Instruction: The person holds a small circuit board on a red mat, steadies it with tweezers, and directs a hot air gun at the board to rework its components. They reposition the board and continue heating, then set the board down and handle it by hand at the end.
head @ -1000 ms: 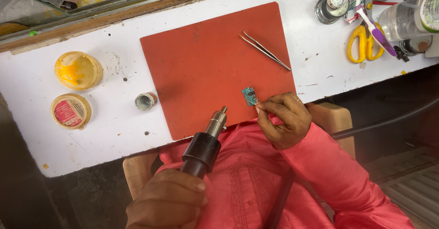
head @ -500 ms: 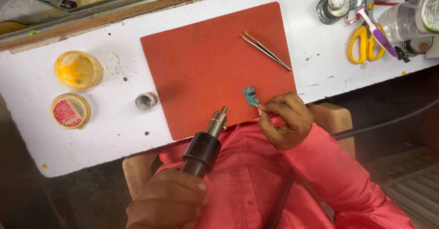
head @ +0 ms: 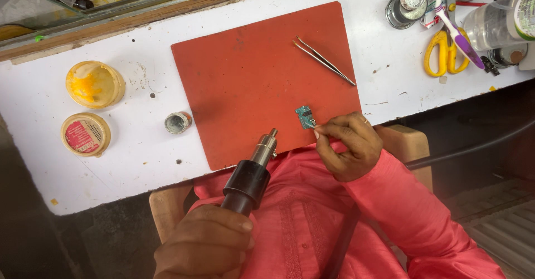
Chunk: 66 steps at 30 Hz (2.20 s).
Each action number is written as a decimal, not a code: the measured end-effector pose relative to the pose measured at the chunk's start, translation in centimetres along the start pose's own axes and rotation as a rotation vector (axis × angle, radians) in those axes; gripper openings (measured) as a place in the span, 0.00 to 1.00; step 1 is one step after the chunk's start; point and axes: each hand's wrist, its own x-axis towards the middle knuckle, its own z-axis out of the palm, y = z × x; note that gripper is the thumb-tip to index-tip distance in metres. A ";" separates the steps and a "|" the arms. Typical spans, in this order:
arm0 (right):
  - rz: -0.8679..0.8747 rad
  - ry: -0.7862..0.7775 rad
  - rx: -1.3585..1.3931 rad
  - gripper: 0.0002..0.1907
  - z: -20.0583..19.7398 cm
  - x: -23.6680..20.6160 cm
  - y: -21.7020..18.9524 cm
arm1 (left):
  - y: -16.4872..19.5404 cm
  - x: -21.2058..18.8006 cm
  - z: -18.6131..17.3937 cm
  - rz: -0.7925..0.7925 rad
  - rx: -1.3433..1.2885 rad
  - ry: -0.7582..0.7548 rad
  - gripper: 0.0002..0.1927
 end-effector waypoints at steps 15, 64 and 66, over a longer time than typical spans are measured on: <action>0.023 -0.135 -0.015 0.10 -0.4 1.1 0.8 | -0.7 -0.3 -0.2 0.070 -0.095 0.005 0.19; -0.018 -0.081 0.024 0.10 -0.8 0.0 1.3 | -0.3 -0.5 -0.2 0.029 -0.023 -0.008 0.21; -0.014 -0.079 0.022 0.10 -0.8 0.0 1.3 | -0.3 -0.5 -0.1 0.038 -0.050 0.009 0.20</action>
